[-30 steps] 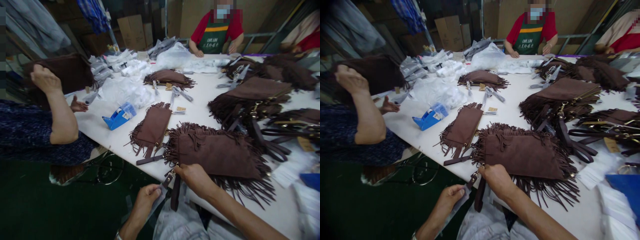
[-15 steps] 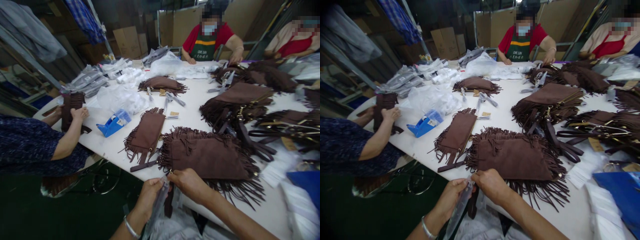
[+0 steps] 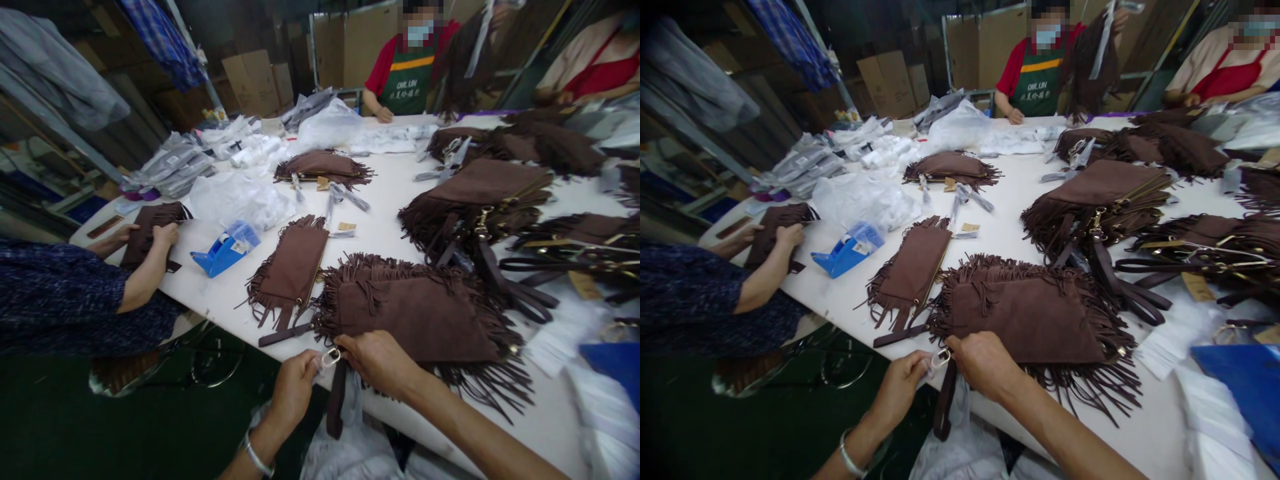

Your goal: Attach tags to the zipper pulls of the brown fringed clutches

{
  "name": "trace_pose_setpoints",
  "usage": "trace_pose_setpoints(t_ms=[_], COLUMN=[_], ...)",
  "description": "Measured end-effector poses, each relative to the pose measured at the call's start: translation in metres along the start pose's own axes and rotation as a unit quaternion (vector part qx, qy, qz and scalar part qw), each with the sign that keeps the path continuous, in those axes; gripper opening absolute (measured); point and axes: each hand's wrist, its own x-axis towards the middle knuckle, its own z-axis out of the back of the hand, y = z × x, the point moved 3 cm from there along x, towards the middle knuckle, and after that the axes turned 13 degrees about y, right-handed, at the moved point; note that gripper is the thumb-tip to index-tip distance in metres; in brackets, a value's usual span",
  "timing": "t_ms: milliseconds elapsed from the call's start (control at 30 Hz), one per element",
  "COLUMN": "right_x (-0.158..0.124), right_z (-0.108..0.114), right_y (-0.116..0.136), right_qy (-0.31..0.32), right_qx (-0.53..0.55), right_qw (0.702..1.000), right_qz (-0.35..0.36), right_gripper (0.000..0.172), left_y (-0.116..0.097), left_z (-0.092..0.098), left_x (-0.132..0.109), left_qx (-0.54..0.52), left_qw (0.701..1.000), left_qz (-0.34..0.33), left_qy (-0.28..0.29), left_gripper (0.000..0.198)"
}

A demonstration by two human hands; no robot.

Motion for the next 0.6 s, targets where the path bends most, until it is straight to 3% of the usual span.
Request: trace_pose_setpoints(t_ms=[100, 367, 600], right_x=[0.007, 0.019, 0.015], right_z=[-0.001, 0.006, -0.002], right_y=[-0.001, -0.009, -0.015], right_qy=[0.020, 0.033, 0.017], right_qx=[-0.013, 0.008, 0.047], right_qw=[1.000, 0.999, 0.998], right_qz=[-0.002, 0.032, 0.031], right_gripper=[0.023, 0.018, 0.021], left_y=[-0.003, 0.019, 0.009], left_z=[0.004, -0.006, -0.019], left_x=[0.003, 0.021, 0.031], left_qx=[0.064, -0.021, -0.092], left_qw=[0.998, 0.999, 0.994], left_qz=[-0.015, 0.037, 0.057], left_qy=[-0.005, 0.018, 0.014], left_gripper=[0.026, 0.034, 0.039])
